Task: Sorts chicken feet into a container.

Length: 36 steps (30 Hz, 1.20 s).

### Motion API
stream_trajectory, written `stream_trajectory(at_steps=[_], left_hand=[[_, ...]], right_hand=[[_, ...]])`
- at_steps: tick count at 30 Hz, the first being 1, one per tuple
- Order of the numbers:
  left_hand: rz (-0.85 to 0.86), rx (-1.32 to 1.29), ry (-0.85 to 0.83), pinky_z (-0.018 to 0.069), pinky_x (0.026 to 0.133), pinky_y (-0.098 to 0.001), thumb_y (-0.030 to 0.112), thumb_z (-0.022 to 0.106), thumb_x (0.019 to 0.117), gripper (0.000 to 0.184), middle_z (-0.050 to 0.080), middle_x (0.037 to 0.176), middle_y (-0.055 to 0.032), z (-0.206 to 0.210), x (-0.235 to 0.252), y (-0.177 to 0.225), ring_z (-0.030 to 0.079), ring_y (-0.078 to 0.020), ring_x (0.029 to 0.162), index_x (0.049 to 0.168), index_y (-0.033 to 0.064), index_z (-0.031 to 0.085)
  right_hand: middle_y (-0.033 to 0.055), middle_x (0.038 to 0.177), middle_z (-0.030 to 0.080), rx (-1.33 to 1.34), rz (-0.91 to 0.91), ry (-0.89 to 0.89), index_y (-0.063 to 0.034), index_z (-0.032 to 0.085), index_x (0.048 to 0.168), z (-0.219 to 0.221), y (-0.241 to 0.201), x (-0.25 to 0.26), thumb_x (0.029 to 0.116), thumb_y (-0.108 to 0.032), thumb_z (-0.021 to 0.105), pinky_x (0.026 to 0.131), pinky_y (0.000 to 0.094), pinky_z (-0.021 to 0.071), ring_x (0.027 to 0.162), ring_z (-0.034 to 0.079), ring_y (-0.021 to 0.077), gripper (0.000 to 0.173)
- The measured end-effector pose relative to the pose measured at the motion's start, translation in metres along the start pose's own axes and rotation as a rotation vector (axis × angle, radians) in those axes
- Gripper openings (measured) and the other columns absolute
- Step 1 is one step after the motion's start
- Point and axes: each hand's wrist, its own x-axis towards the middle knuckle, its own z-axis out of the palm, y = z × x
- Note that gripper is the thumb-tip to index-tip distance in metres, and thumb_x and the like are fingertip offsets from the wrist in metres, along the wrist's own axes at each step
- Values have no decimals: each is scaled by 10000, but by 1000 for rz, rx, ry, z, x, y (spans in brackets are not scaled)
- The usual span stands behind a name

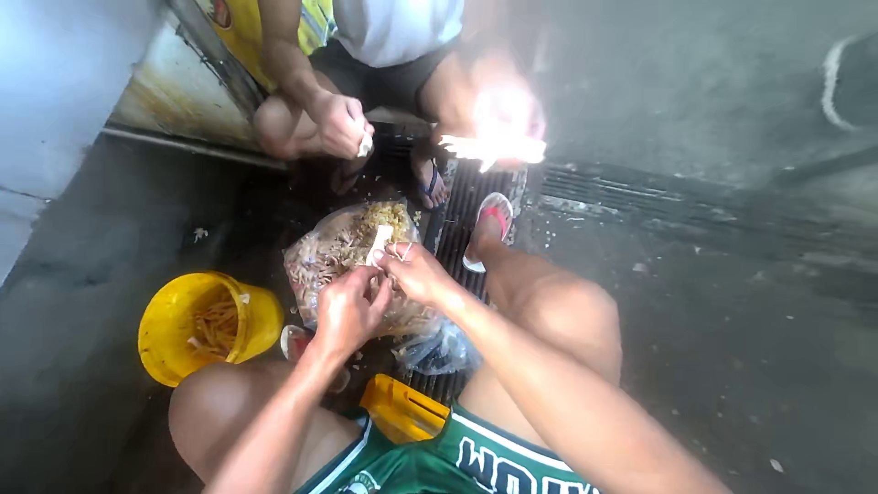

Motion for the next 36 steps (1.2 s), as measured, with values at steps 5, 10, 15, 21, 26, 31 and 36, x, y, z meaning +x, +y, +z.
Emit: stream_trajectory(at_steps=[5,10,15,21,26,31,36], left_hand=[[-382,-365,-79,559,616,-273,308,696,972,238,688,774,44,-33,10,-9,628,-58,641,1153,157,736],[-376,-331,-165,608,751,-330,338,779,924,229,710,926,12,-32,11,-15,677,-85,800,994,123,745],[-280,-321,-70,565,639,-295,258,625,1035,267,675,834,6,-31,12,-19,627,-81,683,836,102,711],[-499,-673,-182,496,547,-330,285,554,1076,311,607,702,-69,-25,21,-34,564,-165,582,894,58,663],[-481,-447,-300,446,513,-323,318,561,1072,326,559,666,-47,-42,28,-30,515,-156,551,866,81,646],[-274,-180,-301,551,663,-358,315,622,1033,237,643,853,-3,-56,13,-24,614,-114,727,905,127,690],[-254,-5,-518,502,944,-676,444,552,1048,497,649,1191,-288,-47,8,-34,651,-448,1080,1197,-6,700]], right_hand=[[31,745,617,-262,-196,-97,-85,668,882,5,-5,-14,1020,-344,610,701,390,527,720,615,134,299],[6,724,584,-306,-147,-117,-91,639,814,23,-7,-20,970,-258,609,684,358,501,703,582,107,230],[-10,768,631,-237,-97,-138,-108,699,876,21,-13,-18,1029,-319,588,730,336,514,750,608,80,283],[-10,726,604,-92,-179,-98,-84,691,899,26,-7,-19,1030,-248,585,657,282,512,666,580,66,235],[-18,696,600,-165,-123,51,-113,702,879,29,-7,-19,1015,-277,612,661,316,507,657,580,80,231],[49,776,649,-158,-3,160,-57,718,975,23,-16,-11,1034,-236,594,706,375,537,714,624,141,225],[194,1102,714,-37,-146,62,75,678,1200,16,-14,-21,1024,-91,562,950,409,551,1019,691,228,269]])
